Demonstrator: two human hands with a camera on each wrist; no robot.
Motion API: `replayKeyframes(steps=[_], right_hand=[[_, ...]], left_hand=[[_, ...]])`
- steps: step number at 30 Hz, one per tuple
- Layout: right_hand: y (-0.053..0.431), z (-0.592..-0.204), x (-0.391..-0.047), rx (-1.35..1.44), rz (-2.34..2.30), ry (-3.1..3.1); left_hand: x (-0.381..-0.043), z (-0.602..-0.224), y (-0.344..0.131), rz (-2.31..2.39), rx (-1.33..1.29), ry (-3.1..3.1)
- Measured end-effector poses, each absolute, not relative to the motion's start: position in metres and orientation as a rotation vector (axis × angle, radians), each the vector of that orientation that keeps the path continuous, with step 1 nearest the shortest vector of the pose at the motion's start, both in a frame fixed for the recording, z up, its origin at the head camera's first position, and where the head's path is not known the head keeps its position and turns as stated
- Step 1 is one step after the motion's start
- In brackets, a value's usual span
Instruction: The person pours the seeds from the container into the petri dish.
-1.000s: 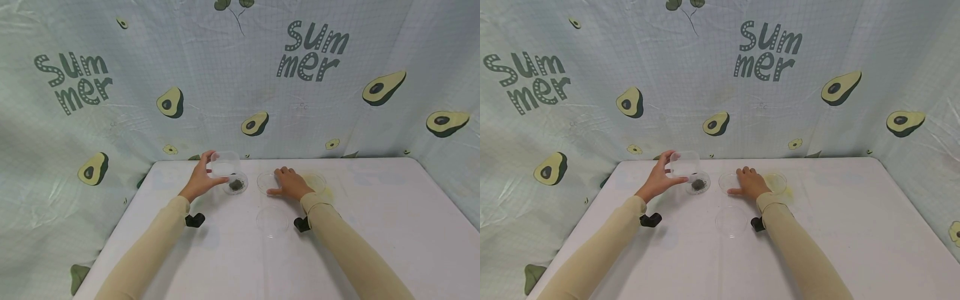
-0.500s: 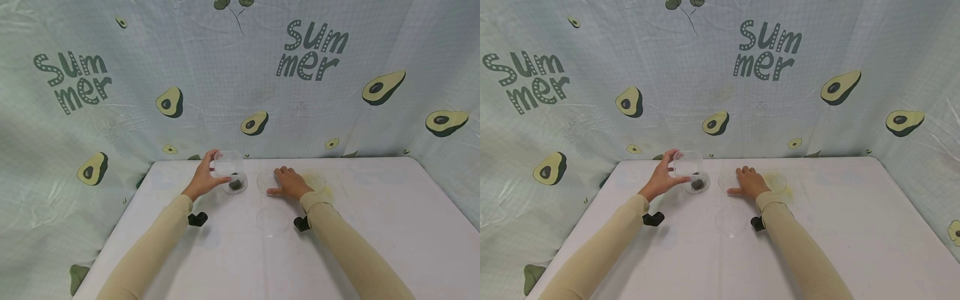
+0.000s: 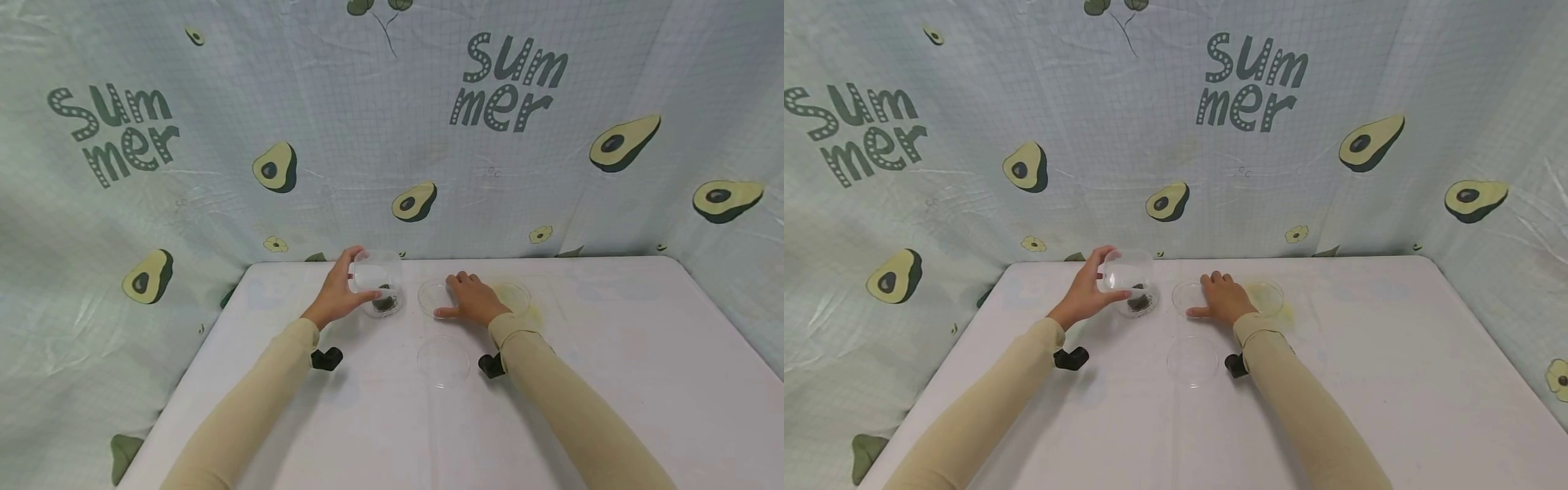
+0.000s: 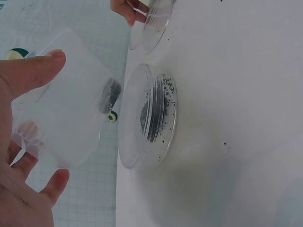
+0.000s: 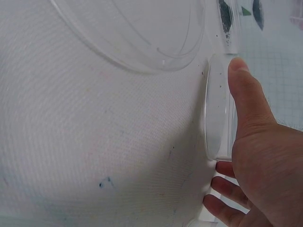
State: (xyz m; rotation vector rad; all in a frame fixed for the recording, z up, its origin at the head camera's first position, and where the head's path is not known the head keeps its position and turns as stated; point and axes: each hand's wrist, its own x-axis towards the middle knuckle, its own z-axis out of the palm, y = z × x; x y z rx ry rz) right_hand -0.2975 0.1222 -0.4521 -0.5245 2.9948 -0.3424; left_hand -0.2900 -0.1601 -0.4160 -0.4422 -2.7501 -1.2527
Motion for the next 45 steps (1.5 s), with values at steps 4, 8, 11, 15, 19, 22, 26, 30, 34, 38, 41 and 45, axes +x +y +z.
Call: replayKeyframes(steps=[4,8,11,15,19,22,26,30,34,38,41,45], right_hand=[[0.122,-0.453,-0.298,-0.525,-0.332,2.993],[0.122,-0.454,-0.299,-0.52,-0.324,2.996],[0.122,-0.455,-0.3,-0.516,-0.325,2.995],[0.123,-0.456,-0.302,-0.519,-0.325,2.99],[0.123,-0.456,-0.303,-0.521,-0.331,2.989],[0.123,-0.456,-0.303,-0.516,-0.338,2.988],[0.123,-0.457,-0.304,-0.519,-0.338,2.993],[0.124,-0.457,-0.303,-0.524,-0.343,2.997],[0.124,-0.459,-0.303,-0.525,-0.344,2.995],[0.124,-0.459,-0.303,-0.522,-0.344,2.994],[0.124,-0.458,-0.303,-0.517,-0.345,2.994],[0.124,-0.459,-0.304,-0.516,-0.337,2.997]], left_hand=[[-0.29,-0.417,-0.157,-1.219,-0.455,-2.757],[-0.29,-0.418,-0.155,-1.176,-0.485,-2.756],[-0.29,-0.419,-0.153,-1.139,-0.518,-2.754],[-0.29,-0.42,-0.151,-1.101,-0.556,-2.752],[-0.291,-0.419,-0.149,-1.066,-0.578,-2.742],[-0.291,-0.419,-0.147,-1.047,-0.585,-2.736],[-0.292,-0.42,-0.144,-1.013,-0.601,-2.732],[-0.292,-0.419,-0.14,-0.97,-0.616,-2.733],[-0.293,-0.419,-0.137,-0.937,-0.62,-2.747],[-0.293,-0.418,-0.134,-0.907,-0.636,-2.744],[-0.293,-0.418,-0.132,-0.881,-0.656,-2.735],[-0.294,-0.418,-0.13,-0.848,-0.673,-2.731]])
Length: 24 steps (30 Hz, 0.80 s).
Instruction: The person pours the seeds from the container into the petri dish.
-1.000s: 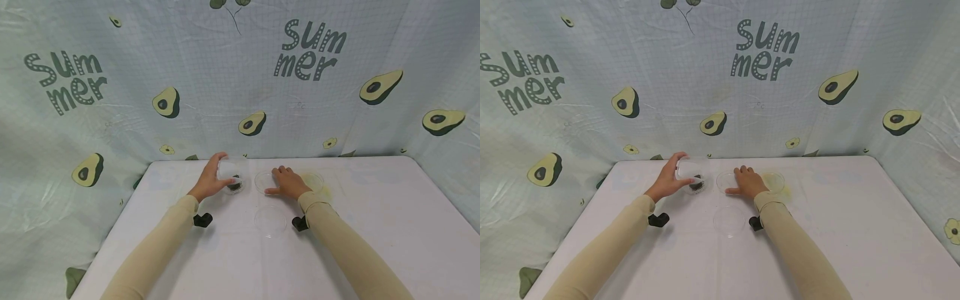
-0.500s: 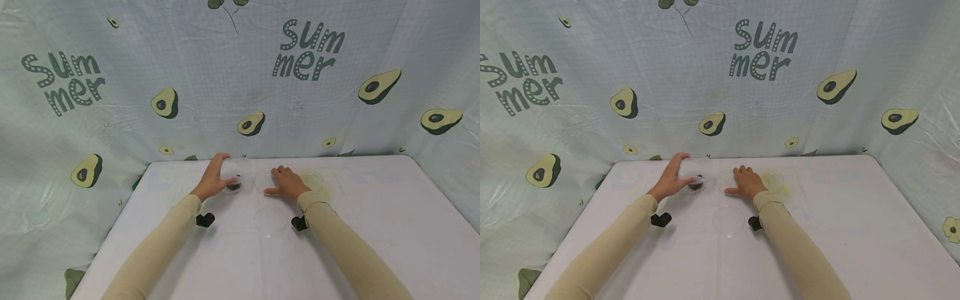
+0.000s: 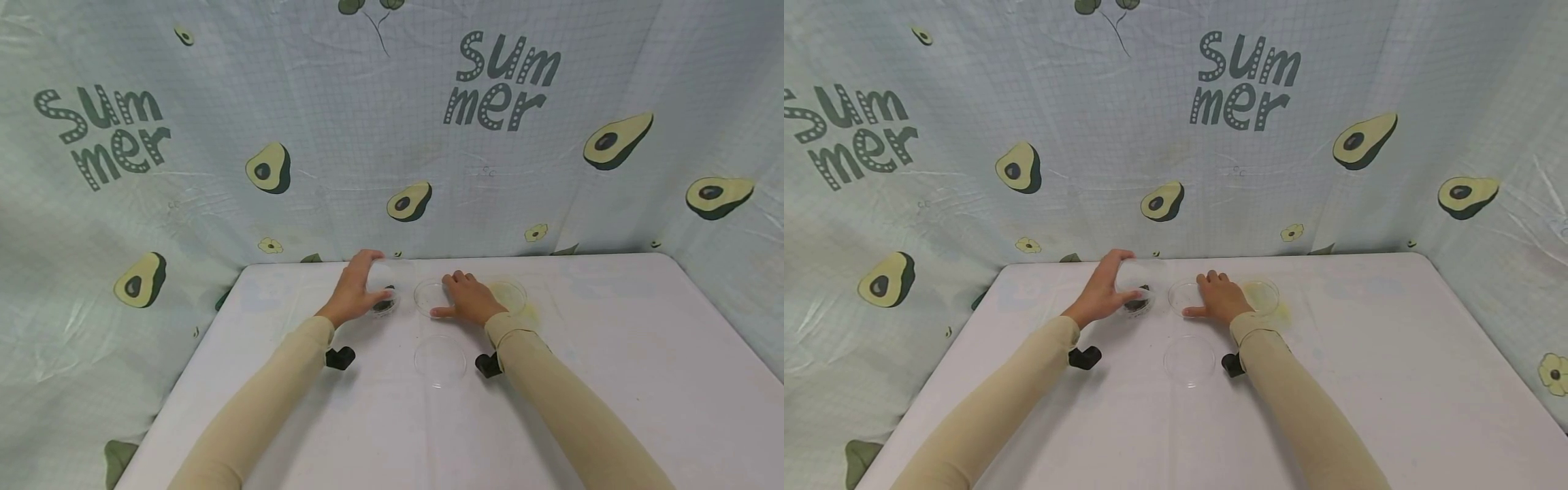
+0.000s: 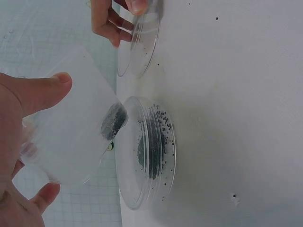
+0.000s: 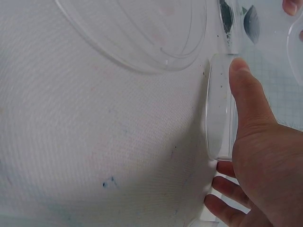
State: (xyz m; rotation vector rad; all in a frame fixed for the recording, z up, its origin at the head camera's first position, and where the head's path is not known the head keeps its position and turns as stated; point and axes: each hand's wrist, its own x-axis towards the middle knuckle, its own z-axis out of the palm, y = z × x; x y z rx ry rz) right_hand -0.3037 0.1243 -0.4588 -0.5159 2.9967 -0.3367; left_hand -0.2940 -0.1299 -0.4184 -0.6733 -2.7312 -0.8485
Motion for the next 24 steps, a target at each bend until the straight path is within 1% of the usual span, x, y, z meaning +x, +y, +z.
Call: replayKeyframes(steps=[24], right_hand=[[0.124,-0.461,-0.303,-0.54,-0.324,3.02]], left_hand=[[-0.296,-0.416,-0.114,-0.695,-0.7,-2.707]])
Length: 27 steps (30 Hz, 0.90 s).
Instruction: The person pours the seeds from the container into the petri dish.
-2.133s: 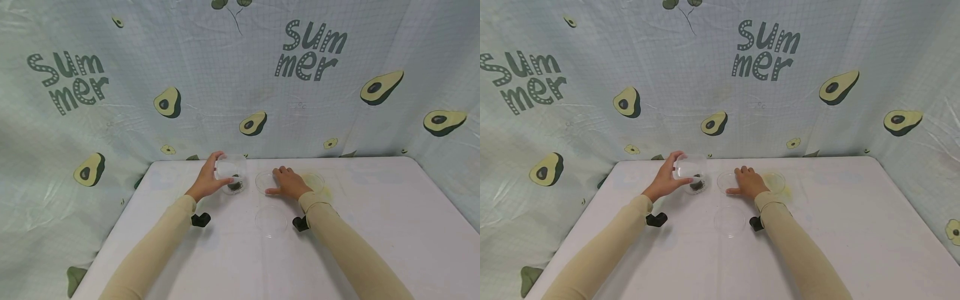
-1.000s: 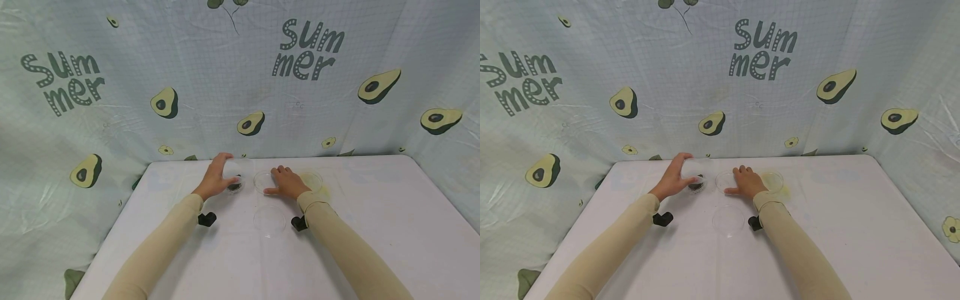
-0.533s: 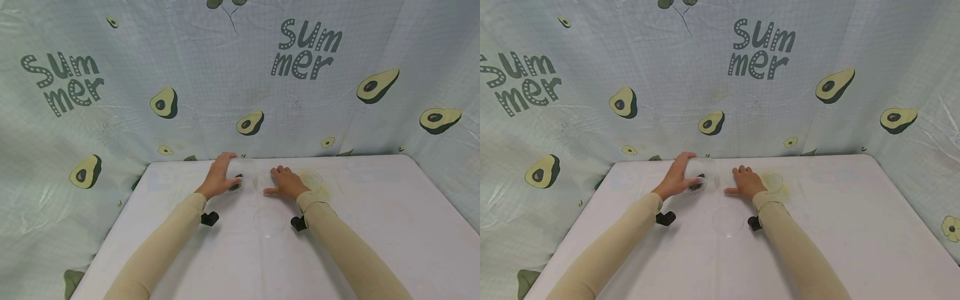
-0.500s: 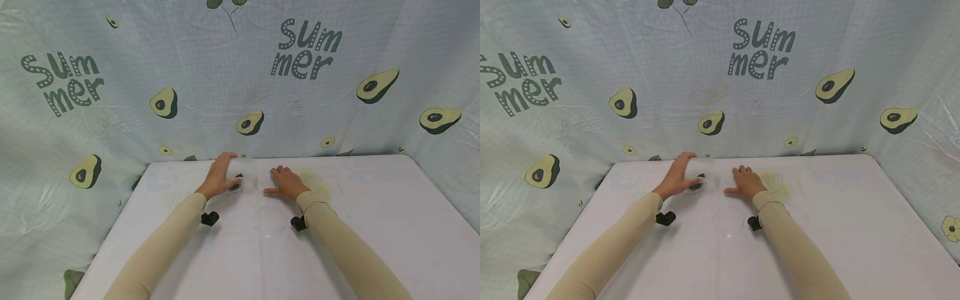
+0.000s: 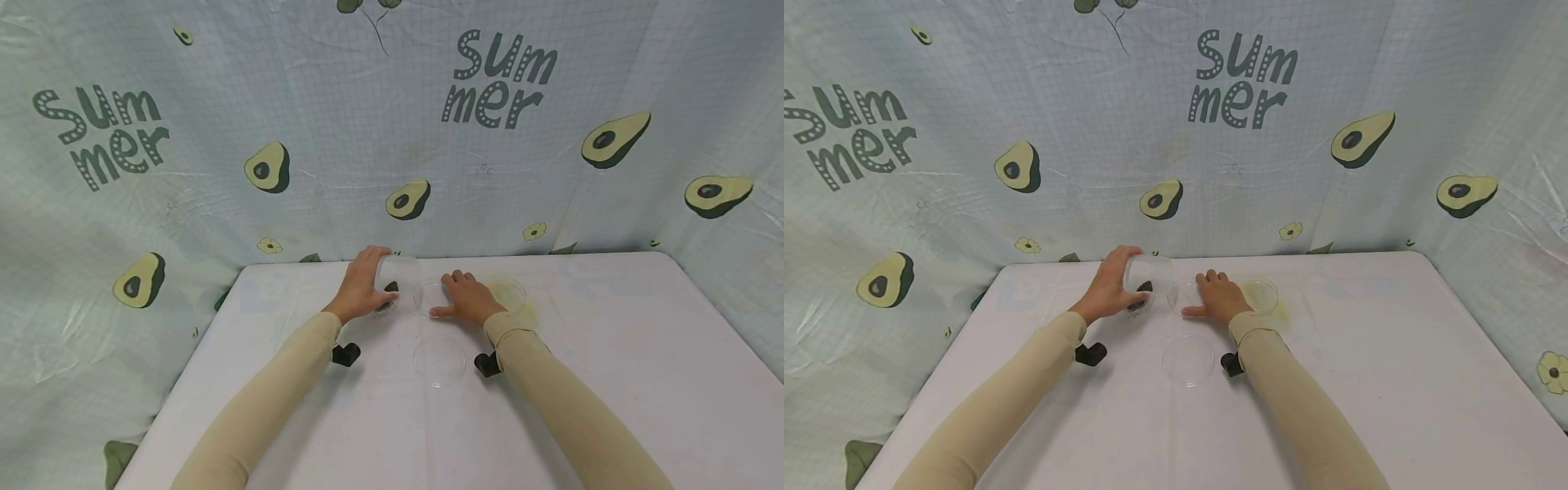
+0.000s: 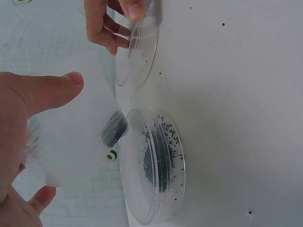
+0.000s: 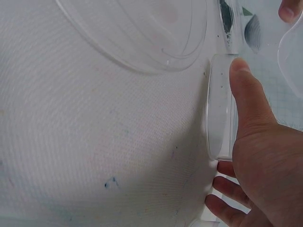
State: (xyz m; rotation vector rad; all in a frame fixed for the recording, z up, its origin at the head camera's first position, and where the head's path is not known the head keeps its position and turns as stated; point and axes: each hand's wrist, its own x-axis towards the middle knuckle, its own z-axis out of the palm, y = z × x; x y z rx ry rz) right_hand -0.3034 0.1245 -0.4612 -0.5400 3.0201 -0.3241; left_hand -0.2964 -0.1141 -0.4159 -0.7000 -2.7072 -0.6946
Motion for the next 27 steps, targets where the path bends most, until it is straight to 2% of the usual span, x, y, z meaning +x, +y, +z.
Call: replayKeyframes(steps=[27], right_hand=[[0.124,-0.46,-0.303,-0.527,-0.3,3.023]], left_hand=[[-0.3,-0.414,-0.103,-0.578,-0.764,-2.694]])
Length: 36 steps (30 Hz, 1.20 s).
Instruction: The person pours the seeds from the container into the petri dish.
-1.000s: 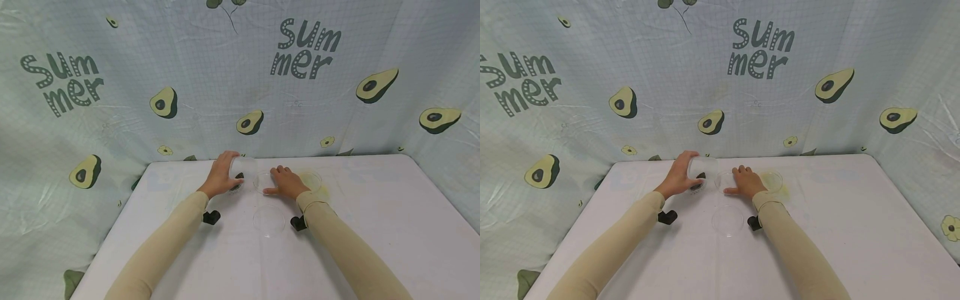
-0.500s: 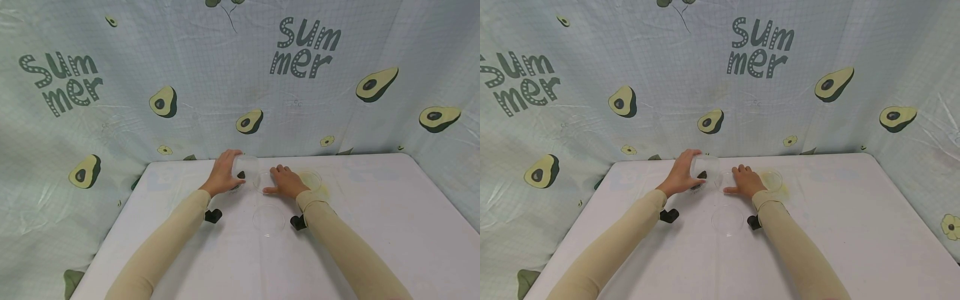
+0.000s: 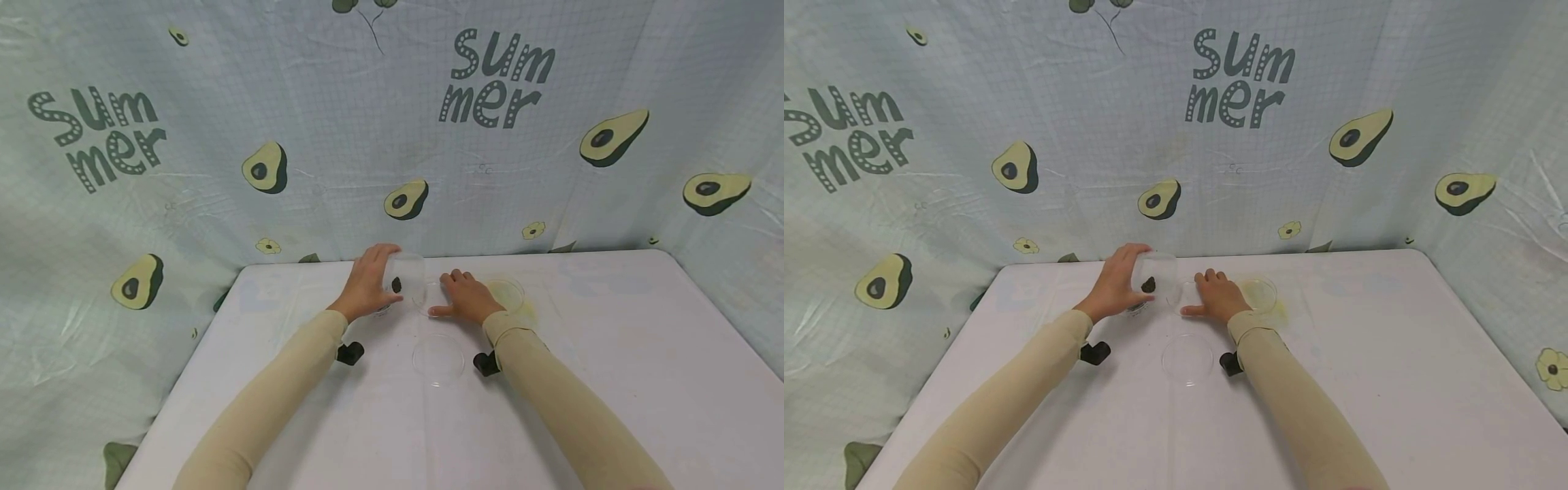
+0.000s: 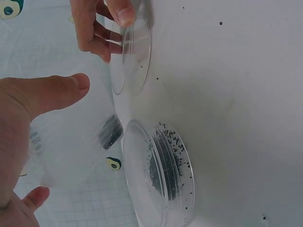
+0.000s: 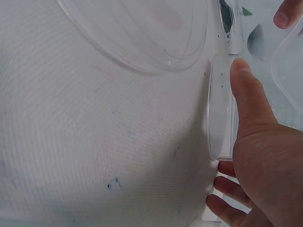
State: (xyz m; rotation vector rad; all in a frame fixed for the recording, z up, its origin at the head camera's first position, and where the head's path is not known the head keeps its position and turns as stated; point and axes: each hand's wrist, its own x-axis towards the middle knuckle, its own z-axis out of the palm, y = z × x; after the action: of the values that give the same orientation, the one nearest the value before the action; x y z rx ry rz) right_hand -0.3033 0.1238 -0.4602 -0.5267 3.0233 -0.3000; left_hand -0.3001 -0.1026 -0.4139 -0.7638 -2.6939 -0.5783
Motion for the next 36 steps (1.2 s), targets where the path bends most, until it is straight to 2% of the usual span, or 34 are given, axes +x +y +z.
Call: replayKeyframes(steps=[36], right_hand=[[0.126,-0.461,-0.304,-0.541,-0.293,3.027]], left_hand=[[-0.3,-0.415,-0.088,-0.363,-0.863,-2.627]])
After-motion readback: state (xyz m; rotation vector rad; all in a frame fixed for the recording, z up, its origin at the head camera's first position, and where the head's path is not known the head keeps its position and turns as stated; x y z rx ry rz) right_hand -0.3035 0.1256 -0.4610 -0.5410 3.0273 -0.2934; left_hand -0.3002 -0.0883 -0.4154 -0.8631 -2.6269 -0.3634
